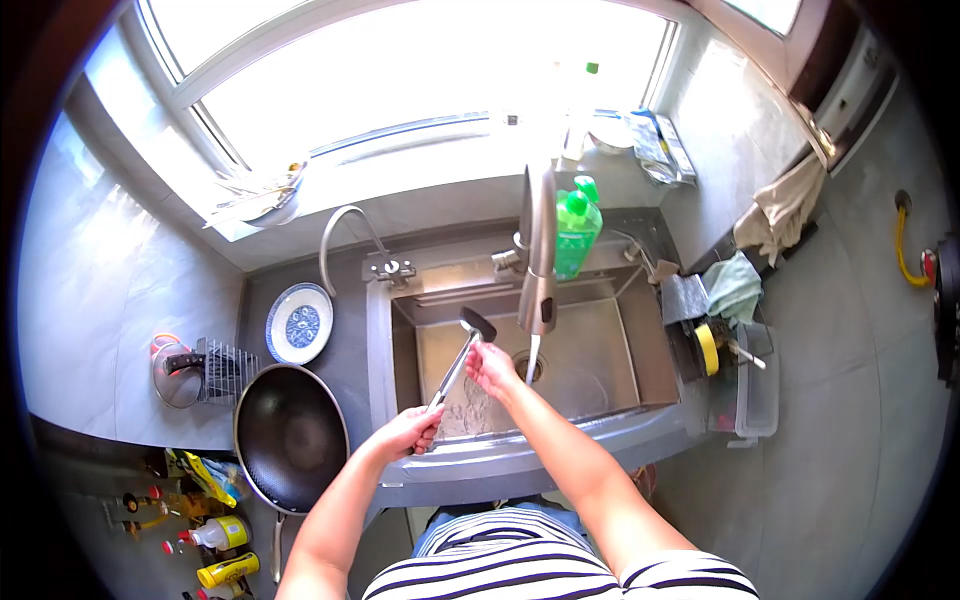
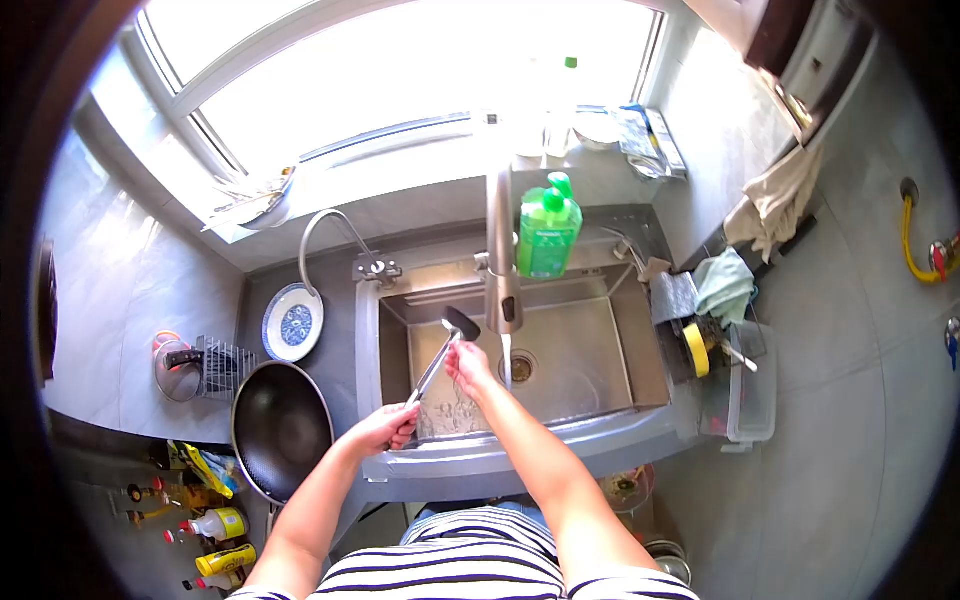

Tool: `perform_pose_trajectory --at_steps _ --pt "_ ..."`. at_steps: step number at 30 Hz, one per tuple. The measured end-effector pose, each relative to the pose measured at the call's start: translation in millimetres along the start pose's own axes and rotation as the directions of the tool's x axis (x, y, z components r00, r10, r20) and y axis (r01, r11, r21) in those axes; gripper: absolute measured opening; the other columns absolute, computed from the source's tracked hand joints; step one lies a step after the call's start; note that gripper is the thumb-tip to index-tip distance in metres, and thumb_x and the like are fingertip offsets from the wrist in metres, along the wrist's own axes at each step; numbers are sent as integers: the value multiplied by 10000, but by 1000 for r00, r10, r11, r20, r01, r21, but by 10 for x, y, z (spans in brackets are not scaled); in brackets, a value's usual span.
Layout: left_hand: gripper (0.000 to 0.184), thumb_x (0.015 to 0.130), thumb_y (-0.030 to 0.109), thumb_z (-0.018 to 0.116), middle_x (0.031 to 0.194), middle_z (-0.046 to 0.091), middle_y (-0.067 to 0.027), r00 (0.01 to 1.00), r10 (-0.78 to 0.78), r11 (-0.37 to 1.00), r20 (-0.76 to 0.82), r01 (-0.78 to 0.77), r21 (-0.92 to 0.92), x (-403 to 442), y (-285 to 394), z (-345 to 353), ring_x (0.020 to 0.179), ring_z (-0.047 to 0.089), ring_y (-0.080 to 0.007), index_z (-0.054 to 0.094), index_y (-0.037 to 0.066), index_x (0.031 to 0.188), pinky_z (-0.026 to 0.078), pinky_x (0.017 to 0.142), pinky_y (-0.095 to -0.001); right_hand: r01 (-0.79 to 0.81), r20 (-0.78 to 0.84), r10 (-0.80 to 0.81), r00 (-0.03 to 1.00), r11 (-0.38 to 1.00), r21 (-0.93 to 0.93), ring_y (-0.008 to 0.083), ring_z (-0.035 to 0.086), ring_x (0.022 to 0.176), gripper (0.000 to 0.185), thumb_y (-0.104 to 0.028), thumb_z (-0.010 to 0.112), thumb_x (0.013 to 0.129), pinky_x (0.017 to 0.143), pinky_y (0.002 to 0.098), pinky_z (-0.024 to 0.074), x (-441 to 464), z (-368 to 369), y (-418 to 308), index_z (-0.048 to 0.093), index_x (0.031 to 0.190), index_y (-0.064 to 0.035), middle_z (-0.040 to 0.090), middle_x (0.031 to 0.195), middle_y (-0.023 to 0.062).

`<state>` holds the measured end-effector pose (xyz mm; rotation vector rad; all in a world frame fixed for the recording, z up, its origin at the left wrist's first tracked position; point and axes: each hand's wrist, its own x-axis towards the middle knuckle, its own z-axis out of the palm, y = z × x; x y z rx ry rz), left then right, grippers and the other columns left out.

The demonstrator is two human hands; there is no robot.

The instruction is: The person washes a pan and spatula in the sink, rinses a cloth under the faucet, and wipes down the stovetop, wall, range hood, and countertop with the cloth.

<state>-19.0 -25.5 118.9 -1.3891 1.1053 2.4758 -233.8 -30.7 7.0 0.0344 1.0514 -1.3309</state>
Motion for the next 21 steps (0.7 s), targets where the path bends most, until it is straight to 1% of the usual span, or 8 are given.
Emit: perform_pose_trajectory --at_steps 1,3,4,7,8,13,18,21 --pt "357 978 423 534 590 370 68 999 52 998 -14 -52 -28 14 -71 -60 480 332 -59 430 164 756 296 441 -229 39 2 -39 999 998 53 108 593 691 169 -291 547 982 615 267 512 114 126 -94 601 989 -131 618 791 -12" --pt "358 981 418 532 593 399 58 988 113 993 -108 -115 -13 0 -152 -133 481 355 -70 434 156 757 332 452 -241 33 -31 -29 999 988 149 83 569 618 177 -330 567 969 543 255 500 345 348 -271 599 941 -158 591 732 -38" --pt "352 995 422 500 602 366 49 985 123 992 -122 -125 -6 -6 -181 -175 494 325 -80 420 157 777 313 466 -245 45 -37 -38 999 979 200 81 567 599 186 -336 570 967 526 259 501 443 433 -333 593 923 -157 591 729 -37" --pt "353 996 406 505 601 368 42 979 159 987 -127 -160 2 -41 -214 -320 502 324 -82 404 151 774 301 464 -252 186 -51 -179 983 949 255 80 549 583 183 -344 575 963 481 257 456 706 590 -465 590 950 -162 590 729 -31" --pt "348 991 383 527 605 395 46 974 183 983 -132 -180 37 -49 -217 -367 506 352 -80 412 148 762 342 485 -250 190 -69 -178 982 934 303 85 537 568 188 -354 566 966 463 258 430 789 620 -511 590 970 -168 591 727 -34" --pt "354 986 388 536 609 385 45 981 160 987 -108 -158 27 -49 -188 -415 507 350 -77 396 148 766 328 480 -249 209 -65 -211 975 790 577 103 536 628 267 -377 514 986 521 264 441 951 568 -854 610 908 -139 581 750 -31" --pt "350 987 388 534 614 380 47 984 142 990 -103 -141 21 50 -152 -395 510 348 -77 394 149 772 324 475 -253 175 -20 -219 976 722 670 114 532 646 271 -346 481 1002 550 271 439 918 498 -876 599 907 -122 581 764 -23" --pt "348 986 388 534 615 380 47 985 135 990 -105 -137 -15 64 -82 -363 513 349 -75 393 150 775 319 472 -254 264 -93 -293 951 622 737 120 526 647 261 -324 466 1010 557 275 436 913 511 -968 597 917 -119 584 774 -19"
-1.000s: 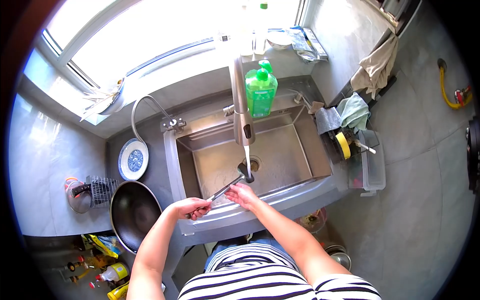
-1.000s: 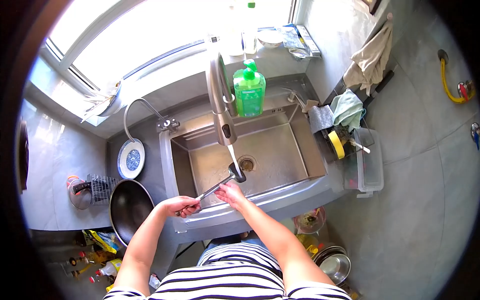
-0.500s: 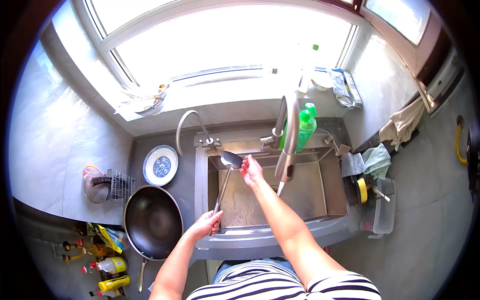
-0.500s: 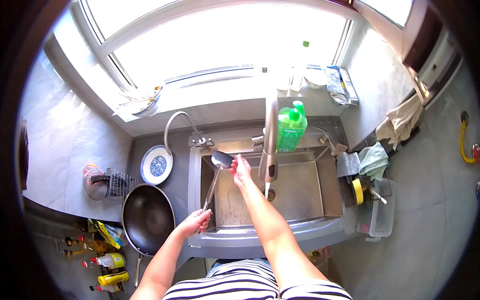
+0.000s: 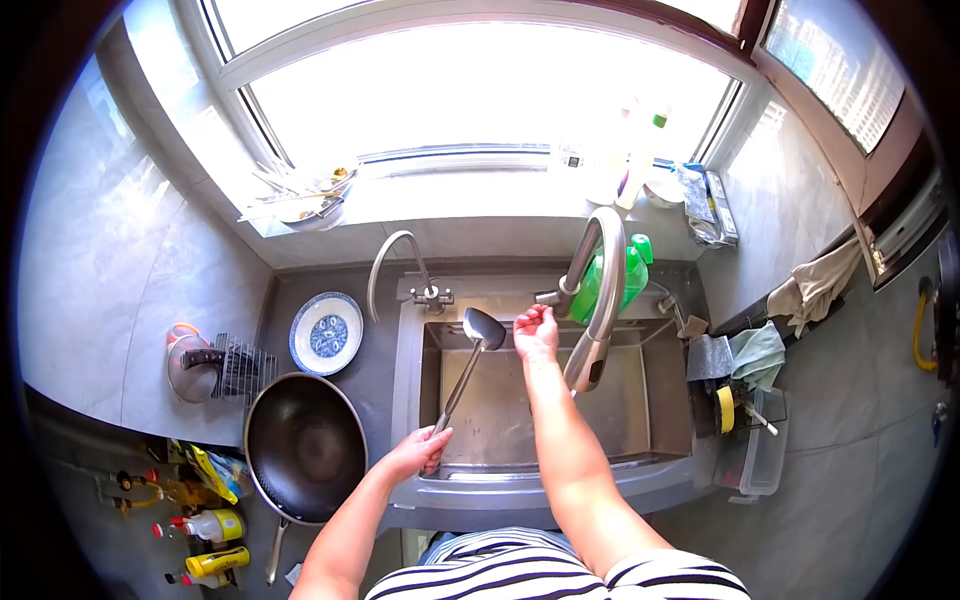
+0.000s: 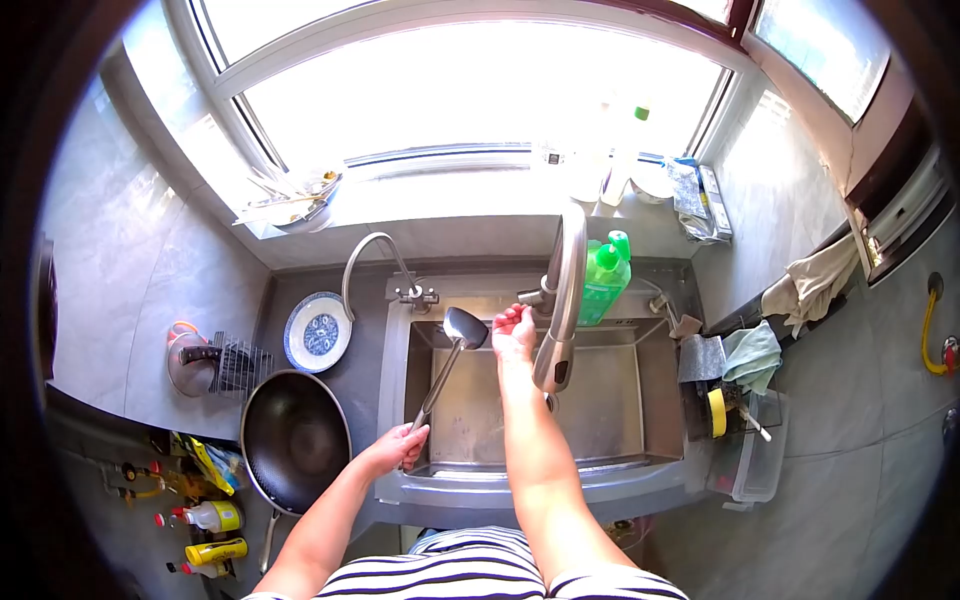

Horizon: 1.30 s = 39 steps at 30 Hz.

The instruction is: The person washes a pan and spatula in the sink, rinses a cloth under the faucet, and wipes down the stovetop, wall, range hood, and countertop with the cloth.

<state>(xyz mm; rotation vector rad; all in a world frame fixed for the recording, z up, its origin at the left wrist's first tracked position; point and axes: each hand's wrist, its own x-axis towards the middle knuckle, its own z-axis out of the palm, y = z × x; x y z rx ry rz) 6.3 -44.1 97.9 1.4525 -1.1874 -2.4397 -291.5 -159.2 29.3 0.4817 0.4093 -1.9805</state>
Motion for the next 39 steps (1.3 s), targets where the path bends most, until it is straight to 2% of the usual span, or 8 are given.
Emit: perform_pose_trajectory --at_steps 8,11,16,20,22,28,34,39 --pt "362 972 412 554 616 391 47 1000 23 999 -2 -23 35 43 24 46 512 360 -77 423 145 766 322 466 -253 -62 37 113 993 756 -651 97 556 601 163 -294 564 974 491 235 432 -461 -232 46 603 1009 -140 617 809 -18" --pt "394 961 440 557 610 429 38 997 57 991 -57 -49 128 11 -43 68 515 397 -82 454 128 745 345 471 -257 -28 -35 83 996 -88 -996 105 601 770 338 -363 616 924 592 252 470 -656 -486 23 589 1123 -93 633 912 6" --pt "498 948 504 534 621 510 0 963 203 887 -178 -103 450 -23 -139 79 547 472 -101 520 72 699 399 504 -306 -130 -167 213 963 -178 -975 111 599 787 365 -378 601 932 635 262 486 -1071 -571 -285 589 1144 -82 633 976 16" --pt "503 945 490 522 656 594 -94 921 280 735 -270 -25 677 -239 -176 216 658 595 -235 582 34 744 454 625 -396 -202 -287 357 889 -256 -945 108 599 820 355 -378 594 937 672 264 493 -1248 -726 -263 595 1139 -86 639 984 8" --pt "449 944 482 511 763 643 -175 858 410 643 -308 -32 765 -489 -239 274 761 618 -385 612 61 825 473 681 -460 -33 -134 445 886 -227 -973 98 596 847 312 -339 592 944 695 257 489 -1453 -609 -102 595 1138 -94 645 1004 -2" --pt "308 939 281 551 916 663 -146 260 802 578 -537 -112 808 -1304 -776 242 832 635 -375 607 115 1192 504 681 -469 249 137 745 652 -40 -968 95 605 843 320 -278 592 948 696 243 482 -1963 -300 986 572 1203 -86 655 1024 9" --pt "428 925 177 541 918 587 -125 124 643 716 -756 253 651 -1929 -1193 116 782 630 -365 510 96 1344 516 678 -462 269 -130 873 471 -282 -921 123 653 835 513 -270 587 942 696 270 524 -2543 -358 2215 458 1375 -28 677 1083 65" --pt "525 804 25 532 1083 507 -232 250 481 695 -840 475 539 -1880 -1359 -131 850 632 -381 445 -65 1314 535 719 -466 237 -209 863 460 -346 -908 166 677 891 528 -242 568 944 703 284 542 -2714 -631 2711 425 1396 -9 663 1133 99"
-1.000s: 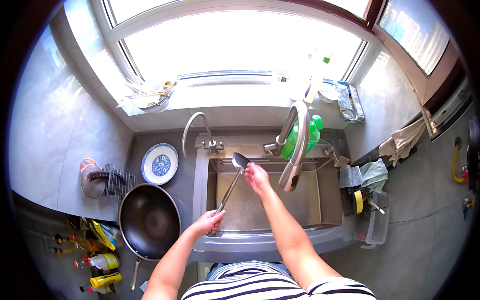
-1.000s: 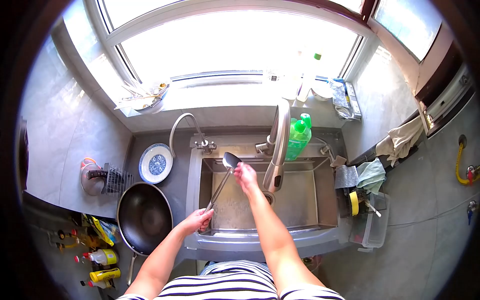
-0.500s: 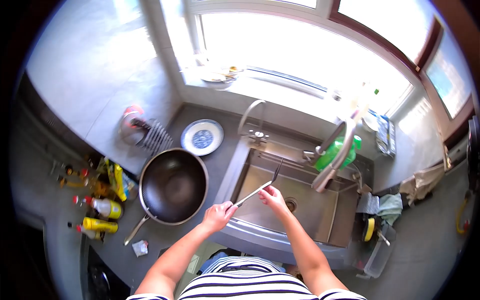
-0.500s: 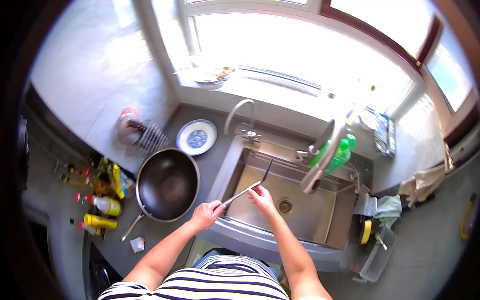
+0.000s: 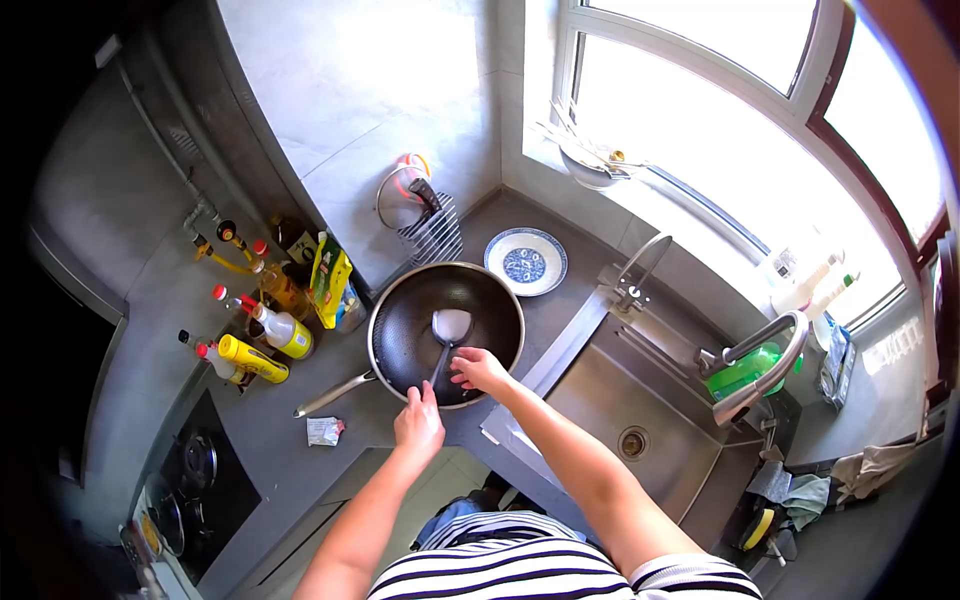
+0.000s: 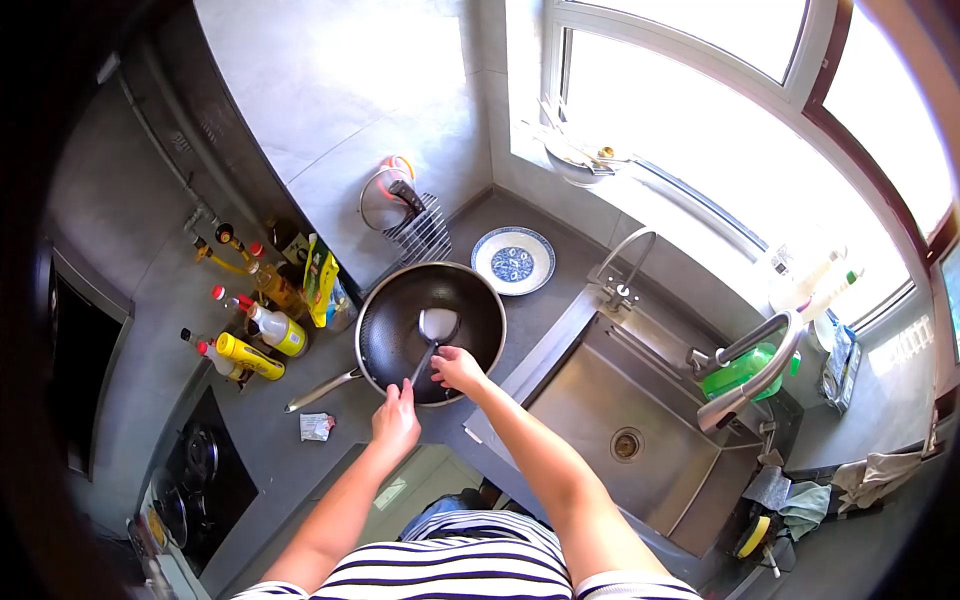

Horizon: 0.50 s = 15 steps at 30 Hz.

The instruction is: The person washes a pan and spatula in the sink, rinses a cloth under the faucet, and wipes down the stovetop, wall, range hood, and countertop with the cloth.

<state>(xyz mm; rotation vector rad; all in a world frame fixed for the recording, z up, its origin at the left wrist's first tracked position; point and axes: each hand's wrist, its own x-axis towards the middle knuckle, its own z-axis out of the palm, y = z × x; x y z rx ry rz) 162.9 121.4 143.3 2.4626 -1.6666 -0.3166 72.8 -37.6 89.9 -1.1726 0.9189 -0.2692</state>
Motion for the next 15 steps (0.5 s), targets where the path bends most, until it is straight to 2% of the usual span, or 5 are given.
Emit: perform_pose_trajectory --at_steps 3,5,7,10,15 --pt "492 815 53 527 1076 530 -206 1000 30 997 6 -30 74 133 59 93 946 613 -371 459 -69 1287 536 738 -455 55 -66 -52 996 997 44 168 673 880 485 -229 559 939 702 291 535 -63 -41 44 462 1364 -16 664 1120 93" --pt "469 819 88 536 1131 553 -196 986 44 983 163 -72 169 193 333 -89 1093 551 -358 488 -54 1264 472 898 -453 111 -112 -101 989 990 89 172 673 859 459 -217 550 930 688 291 527 -193 -207 157 488 1334 -10 666 1101 95" --pt "474 820 93 537 1250 531 -206 957 290 947 -15 -285 146 250 465 158 1163 505 -363 495 -41 1272 407 978 -463 161 -214 -125 969 974 162 151 665 830 353 -201 561 920 663 273 515 -420 -405 252 577 1228 -28 675 1032 67" --pt "506 827 151 597 1329 493 -209 817 576 817 39 -575 -37 312 1085 242 1216 467 -360 493 -18 1293 386 1005 -471 205 -361 -154 920 973 106 87 629 833 313 -242 567 946 660 253 486 -904 -865 474 607 1200 -64 672 966 -3" --pt "591 847 218 637 1355 475 -222 455 877 480 153 -833 -274 73 2249 646 1267 449 -361 440 5 1362 381 1046 -454 327 -837 -171 519 945 9 126 645 839 251 -196 629 926 719 270 554 -2070 -1756 1200 636 1089 -5 679 954 62"
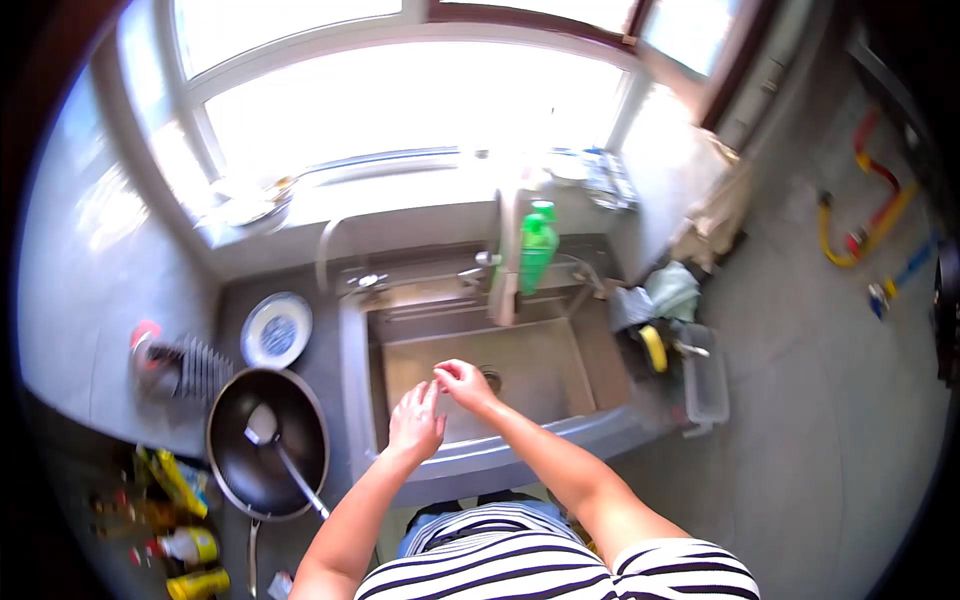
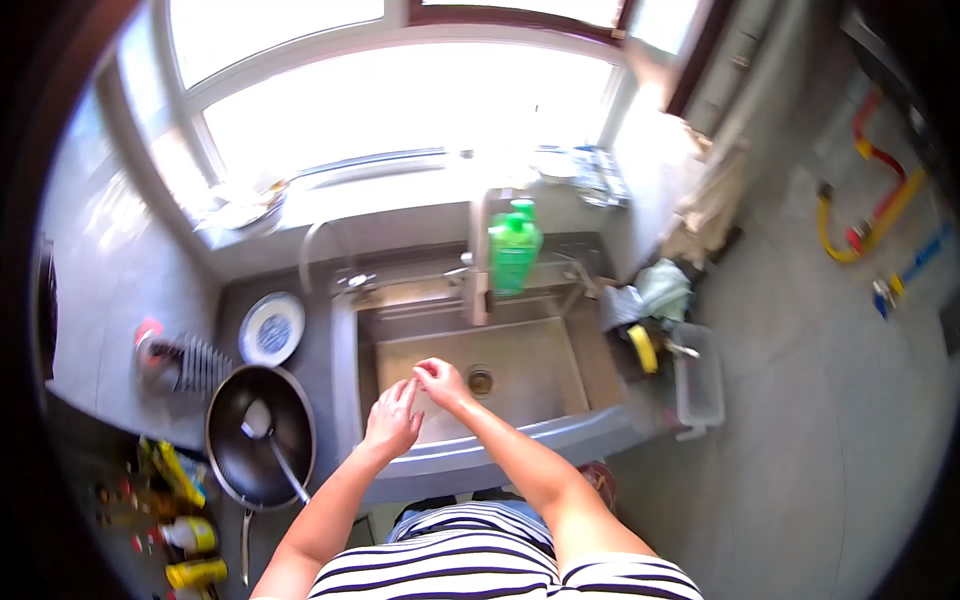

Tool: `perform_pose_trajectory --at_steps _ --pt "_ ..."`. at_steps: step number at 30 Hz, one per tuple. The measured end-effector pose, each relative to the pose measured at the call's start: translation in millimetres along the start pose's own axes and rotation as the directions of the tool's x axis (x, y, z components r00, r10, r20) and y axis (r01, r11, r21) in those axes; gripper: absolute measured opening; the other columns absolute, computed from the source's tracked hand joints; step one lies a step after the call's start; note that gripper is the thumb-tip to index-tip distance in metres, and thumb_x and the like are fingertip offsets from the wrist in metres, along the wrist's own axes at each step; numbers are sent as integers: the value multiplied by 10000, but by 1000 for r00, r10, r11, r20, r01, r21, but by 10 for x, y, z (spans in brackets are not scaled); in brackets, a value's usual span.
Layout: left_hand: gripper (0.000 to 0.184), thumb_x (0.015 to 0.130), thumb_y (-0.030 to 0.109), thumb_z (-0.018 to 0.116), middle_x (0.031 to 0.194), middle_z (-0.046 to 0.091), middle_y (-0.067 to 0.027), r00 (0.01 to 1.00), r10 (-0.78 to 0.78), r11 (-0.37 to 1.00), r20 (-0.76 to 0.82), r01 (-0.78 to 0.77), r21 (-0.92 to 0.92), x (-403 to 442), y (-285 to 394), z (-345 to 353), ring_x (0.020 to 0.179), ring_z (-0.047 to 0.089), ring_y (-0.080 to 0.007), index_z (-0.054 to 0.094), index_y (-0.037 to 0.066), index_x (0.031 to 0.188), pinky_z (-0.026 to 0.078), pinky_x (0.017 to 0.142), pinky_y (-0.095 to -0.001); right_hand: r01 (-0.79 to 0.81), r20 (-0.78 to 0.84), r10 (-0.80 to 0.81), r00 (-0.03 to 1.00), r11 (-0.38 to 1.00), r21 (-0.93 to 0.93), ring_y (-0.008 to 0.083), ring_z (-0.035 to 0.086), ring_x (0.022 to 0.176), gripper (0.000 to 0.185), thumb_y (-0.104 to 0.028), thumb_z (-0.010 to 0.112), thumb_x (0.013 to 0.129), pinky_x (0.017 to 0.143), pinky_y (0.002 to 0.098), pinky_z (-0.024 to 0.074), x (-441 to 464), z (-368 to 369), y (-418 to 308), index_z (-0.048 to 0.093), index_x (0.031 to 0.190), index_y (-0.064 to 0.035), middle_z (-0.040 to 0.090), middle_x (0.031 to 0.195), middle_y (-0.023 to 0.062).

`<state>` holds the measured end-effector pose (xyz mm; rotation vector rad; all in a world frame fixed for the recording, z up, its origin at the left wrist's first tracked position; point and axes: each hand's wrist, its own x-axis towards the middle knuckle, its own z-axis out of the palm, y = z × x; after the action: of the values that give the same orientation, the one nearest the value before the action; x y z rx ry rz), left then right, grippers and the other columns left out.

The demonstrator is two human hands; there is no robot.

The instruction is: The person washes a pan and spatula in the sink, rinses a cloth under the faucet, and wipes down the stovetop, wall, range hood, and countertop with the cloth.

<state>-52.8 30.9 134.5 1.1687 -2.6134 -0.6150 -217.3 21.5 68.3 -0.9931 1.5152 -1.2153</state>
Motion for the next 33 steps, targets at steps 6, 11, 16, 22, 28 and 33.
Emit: perform_pose_trajectory --at_steps 6,11,16,22,28,33 --pt "623 841 201 647 1321 493 -217 904 410 894 123 -372 -251 794 1074 516 1209 489 -383 406 34 1391 425 1009 -428 98 -511 -392 765 855 -509 107 610 692 303 -237 701 874 595 277 505 -635 -2119 -439 639 1058 -6 675 799 60" --pt "641 860 192 652 1320 485 -234 818 555 779 149 -448 -439 1456 1966 922 1207 490 -394 371 34 1414 423 1010 -414 -206 -522 -591 615 518 -830 348 585 985 442 -224 728 796 826 425 482 -886 -3452 -868 558 1171 -65 584 1081 137" --pt "681 884 263 651 1341 489 -218 865 447 808 227 -282 -517 2191 2892 1321 1149 564 -324 333 74 1455 462 973 -400 -489 -515 -627 585 234 -840 255 489 1105 624 -258 778 726 895 384 410 -780 -4128 -1175 533 1278 -102 503 1240 83" --pt "722 885 273 667 1339 507 -205 928 316 768 199 -127 -627 2440 3284 1604 1097 608 -273 299 98 1482 498 916 -362 -344 -592 -646 482 481 -806 255 552 1009 323 -174 750 719 873 422 385 -677 -4523 -955 615 1010 -138 602 1086 17" --pt "680 940 312 605 1343 510 -162 945 228 626 236 43 -779 2505 3387 1552 1104 605 -241 277 86 1491 507 900 -347 132 -379 -863 334 441 -888 323 568 1057 161 -28 609 786 899 442 398 -752 -4495 -1043 558 931 -74 600 1163 113" --pt "692 961 641 314 1381 470 -44 813 334 -120 477 538 -834 2519 3455 1271 1264 473 -196 353 139 1436 406 1040 -427 432 -240 -878 414 422 -797 423 483 1226 187 36 521 796 1023 460 399 -944 -4220 -1229 509 977 -11 522 1281 234"
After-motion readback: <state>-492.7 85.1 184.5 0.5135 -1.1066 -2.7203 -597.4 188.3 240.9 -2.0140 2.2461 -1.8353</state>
